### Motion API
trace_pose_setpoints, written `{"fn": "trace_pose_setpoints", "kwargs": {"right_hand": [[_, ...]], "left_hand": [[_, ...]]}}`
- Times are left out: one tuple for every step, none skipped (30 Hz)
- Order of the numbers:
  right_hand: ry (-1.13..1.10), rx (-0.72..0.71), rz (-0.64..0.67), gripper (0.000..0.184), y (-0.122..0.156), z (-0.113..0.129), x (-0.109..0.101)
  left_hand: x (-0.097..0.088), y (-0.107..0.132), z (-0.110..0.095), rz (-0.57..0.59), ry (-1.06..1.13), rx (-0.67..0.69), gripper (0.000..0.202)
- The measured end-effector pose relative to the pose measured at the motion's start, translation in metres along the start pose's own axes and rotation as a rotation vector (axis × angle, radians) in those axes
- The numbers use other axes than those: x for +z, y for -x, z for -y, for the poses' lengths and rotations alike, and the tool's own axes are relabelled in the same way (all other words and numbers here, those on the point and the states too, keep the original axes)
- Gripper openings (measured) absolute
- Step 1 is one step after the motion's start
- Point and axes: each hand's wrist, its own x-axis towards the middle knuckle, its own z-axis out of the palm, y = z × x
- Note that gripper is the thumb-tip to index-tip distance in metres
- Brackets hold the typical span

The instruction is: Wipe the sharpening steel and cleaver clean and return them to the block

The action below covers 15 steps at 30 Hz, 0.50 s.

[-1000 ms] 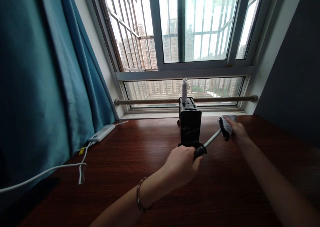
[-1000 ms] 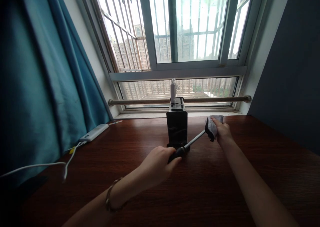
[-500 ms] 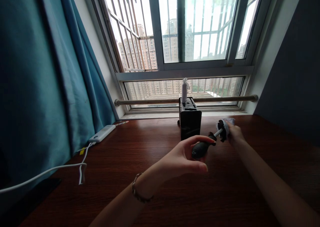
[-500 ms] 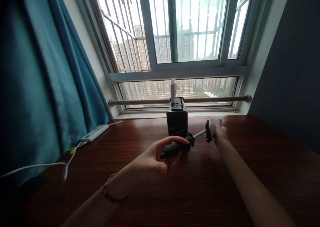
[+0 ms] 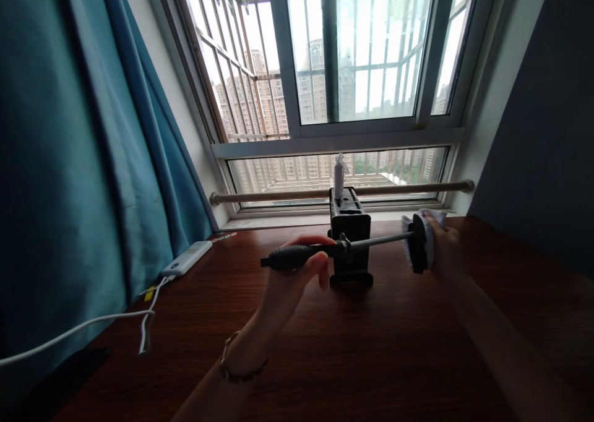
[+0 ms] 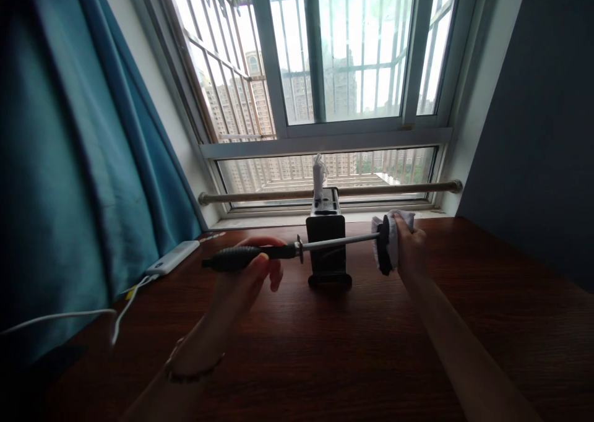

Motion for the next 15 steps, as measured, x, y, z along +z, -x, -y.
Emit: {"fn": "trace_pose_setpoints", "kwargs": {"right_hand": [[0.041, -0.010, 0.009, 0.033, 0.003, 0.003, 0.000], [0.082, -0.020, 0.026, 0.036, 0.006, 0.005, 0.000], [0.111, -0.031, 0.054, 0.038, 0.008, 0.005, -0.001], [0.130, -0.041, 0.091, 0.041, 0.008, 0.003, -0.001], [0.146, -0.052, 0.126, 0.044, 0.007, 0.001, -0.001], [0.162, -0.064, 0.152, 0.046, 0.003, -0.002, -0.002], [0.172, -0.078, 0.163, 0.048, -0.002, -0.006, -0.004], [0.175, -0.091, 0.151, 0.048, -0.010, -0.011, -0.006], [0.187, -0.095, 0.103, 0.047, -0.019, -0.018, -0.010], [0.176, -0.087, 0.053, 0.044, -0.030, -0.026, -0.015], [0.190, -0.074, -0.017, 0.040, -0.042, -0.036, -0.022], [0.262, -0.042, -0.145, 0.037, -0.054, -0.048, -0.030], [0.321, -0.002, -0.213, 0.034, -0.065, -0.061, -0.039], [0.380, 0.033, -0.275, 0.034, -0.074, -0.076, -0.049], [0.451, 0.074, -0.316, 0.035, -0.081, -0.090, -0.058]], "left_hand": [[-0.002, -0.001, 0.000, -0.006, 0.030, -0.007, 0.027], [-0.003, -0.002, 0.000, -0.033, 0.061, -0.020, 0.025], [-0.003, -0.004, 0.001, -0.075, 0.095, -0.035, 0.023], [-0.003, -0.008, 0.000, -0.130, 0.132, -0.043, 0.021], [-0.004, -0.013, -0.001, -0.196, 0.168, -0.039, 0.018], [-0.005, -0.019, -0.004, -0.267, 0.200, -0.024, 0.017], [-0.007, -0.027, -0.009, -0.336, 0.230, 0.004, 0.016], [-0.009, -0.037, -0.016, -0.402, 0.252, 0.053, 0.015], [-0.013, -0.048, -0.025, -0.450, 0.269, 0.102, 0.014], [-0.016, -0.059, -0.035, -0.494, 0.271, 0.177, 0.013], [-0.020, -0.071, -0.046, -0.550, 0.254, 0.250, 0.010], [-0.024, -0.083, -0.057, -0.575, 0.245, 0.297, 0.012], [-0.028, -0.094, -0.067, -0.590, 0.242, 0.325, 0.016], [-0.031, -0.104, -0.075, -0.607, 0.237, 0.356, 0.020], [-0.034, -0.113, -0.082, -0.618, 0.232, 0.381, 0.023]]}}
